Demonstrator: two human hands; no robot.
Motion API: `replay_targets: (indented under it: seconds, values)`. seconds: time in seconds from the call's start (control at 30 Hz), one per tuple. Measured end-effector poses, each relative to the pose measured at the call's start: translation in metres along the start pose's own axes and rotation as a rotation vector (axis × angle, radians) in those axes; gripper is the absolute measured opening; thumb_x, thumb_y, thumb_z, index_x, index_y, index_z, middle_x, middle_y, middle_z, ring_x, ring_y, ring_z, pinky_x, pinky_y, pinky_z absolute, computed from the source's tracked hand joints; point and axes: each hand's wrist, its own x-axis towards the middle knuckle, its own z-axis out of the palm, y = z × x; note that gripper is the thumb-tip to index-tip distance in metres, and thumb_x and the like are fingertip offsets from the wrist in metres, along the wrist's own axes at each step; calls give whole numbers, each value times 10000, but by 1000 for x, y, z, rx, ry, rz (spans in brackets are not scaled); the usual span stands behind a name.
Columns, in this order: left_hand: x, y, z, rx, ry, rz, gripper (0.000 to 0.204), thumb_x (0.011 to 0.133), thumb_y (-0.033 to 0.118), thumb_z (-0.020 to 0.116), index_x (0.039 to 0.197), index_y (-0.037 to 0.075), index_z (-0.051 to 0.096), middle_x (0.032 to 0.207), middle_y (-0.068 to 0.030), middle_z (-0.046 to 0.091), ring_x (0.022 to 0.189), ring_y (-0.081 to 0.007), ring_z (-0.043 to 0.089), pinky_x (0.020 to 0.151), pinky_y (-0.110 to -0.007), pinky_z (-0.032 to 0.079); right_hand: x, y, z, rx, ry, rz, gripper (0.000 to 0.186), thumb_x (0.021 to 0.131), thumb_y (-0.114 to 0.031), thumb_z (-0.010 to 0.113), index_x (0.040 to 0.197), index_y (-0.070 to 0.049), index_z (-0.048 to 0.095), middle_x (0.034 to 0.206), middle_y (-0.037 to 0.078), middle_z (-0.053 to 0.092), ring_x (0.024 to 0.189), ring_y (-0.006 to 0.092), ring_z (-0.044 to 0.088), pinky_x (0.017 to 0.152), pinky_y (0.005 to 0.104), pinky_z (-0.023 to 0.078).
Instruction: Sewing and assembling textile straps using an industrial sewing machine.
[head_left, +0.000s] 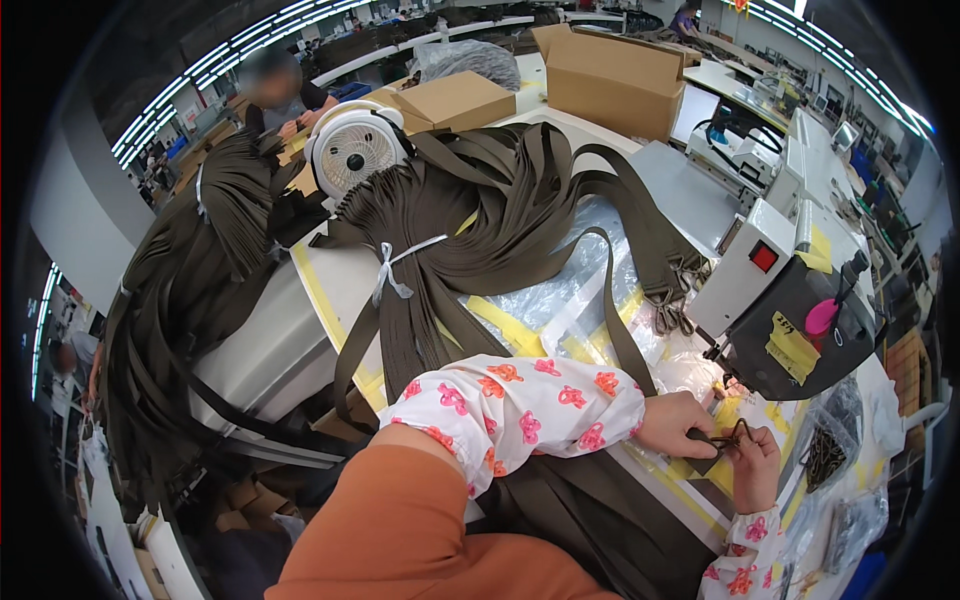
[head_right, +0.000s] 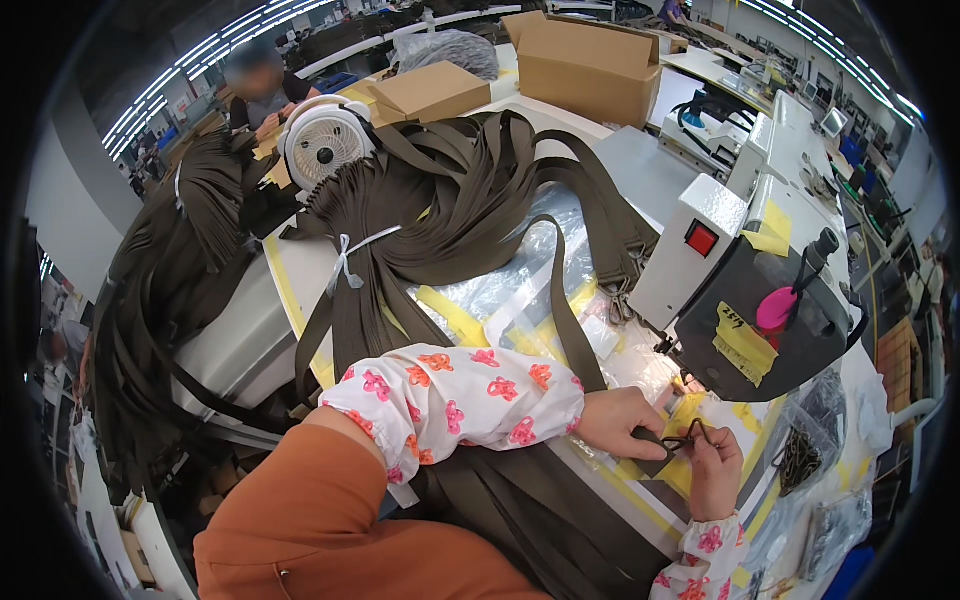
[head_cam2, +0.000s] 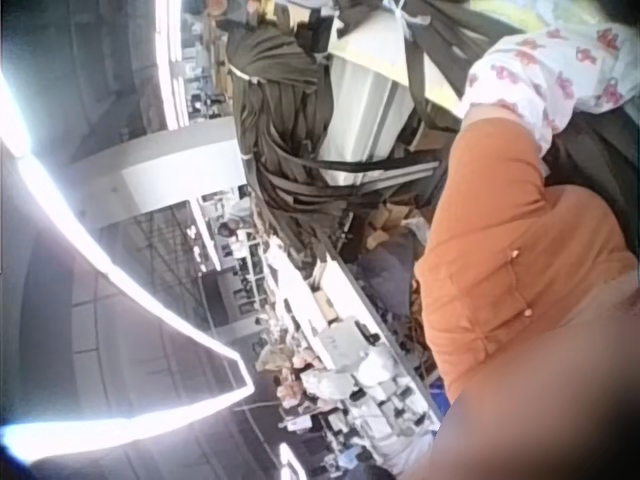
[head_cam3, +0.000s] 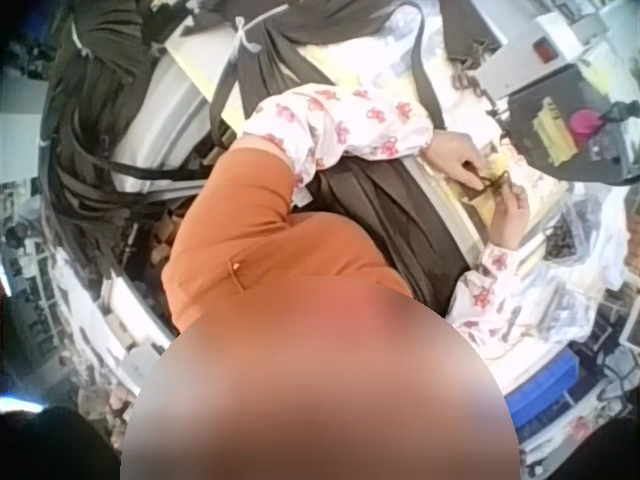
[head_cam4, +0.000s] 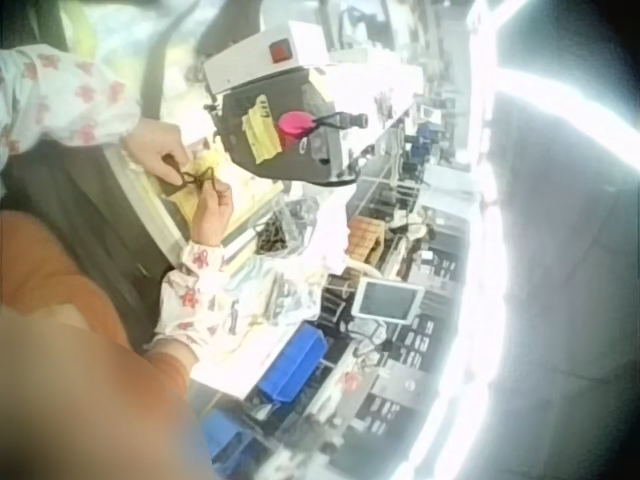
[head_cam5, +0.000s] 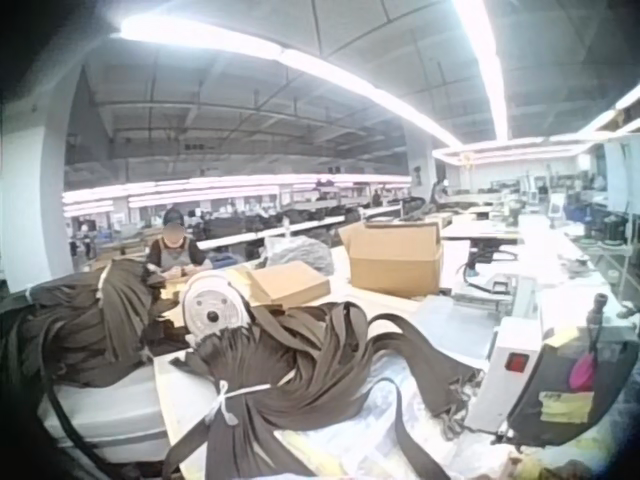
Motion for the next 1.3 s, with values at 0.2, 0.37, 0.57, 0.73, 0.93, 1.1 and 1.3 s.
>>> replay_targets:
  seconds: [0.2, 0.37, 0.57, 0.73, 0.93, 1.1, 1.3]
  values:
    - [4, 1, -9, -113, 182, -51, 279, 783, 235, 586, 646, -1, 530, 522, -144, 493, 444, -241, 456, 468, -329, 378, -8, -13, 11, -314, -18, 192, 65, 904, -99, 428, 923, -39, 444, 712, 81, 562, 473, 81, 475, 435, 202, 390]
    - [5, 1, -17, 180, 156, -23, 269, 791, 260, 572, 659, 28, 546, 526, -139, 511, 487, -315, 511, 474, -383, 398, -15, -9, 25, -447, -147, 292, 258, 840, -23, 474, 1089, 20, 420, 652, 64, 538, 379, 68, 419, 346, 214, 330]
    - [1, 12, -2, 382, 12, 41, 241, 774, 253, 533, 630, 59, 540, 572, -139, 553, 544, -345, 548, 528, -434, 443, -17, -7, 37, -708, -16, 78, 288, 781, 39, 511, 1053, 27, 417, 621, 51, 517, 414, 65, 422, 381, 213, 309]
    - [3, 17, 0, 434, -81, -102, 257, 818, 248, 456, 670, 54, 537, 592, -151, 569, 574, -359, 561, 564, -457, 446, -20, 8, 42, -865, 37, -272, 220, 753, 64, 529, 929, 11, 407, 590, 54, 475, 470, 73, 418, 444, 213, 314]
    - [5, 10, 4, 298, -141, -277, 240, 858, 247, 392, 875, 36, 507, 667, -191, 578, 636, -386, 565, 623, -473, 442, -20, 13, 38, -936, 70, -389, 152, 749, 60, 535, 799, 0, 404, 585, 63, 455, 489, 92, 439, 450, 238, 341]
    - [4, 7, 5, 153, -205, -151, 212, 839, 221, 435, 890, 16, 461, 671, -188, 571, 680, -372, 571, 647, -446, 436, -23, 16, 42, -982, 21, -450, 152, 763, 80, 517, 760, -1, 389, 607, 30, 400, 513, 55, 374, 449, 223, 300]
    - [5, 10, -2, 222, -113, -191, 211, 796, 208, 494, 864, 13, 449, 642, -171, 564, 637, -363, 571, 589, -443, 433, -24, 15, 48, -919, 17, -503, 128, 774, 54, 529, 844, 7, 432, 640, 66, 493, 502, 123, 496, 473, 238, 394]
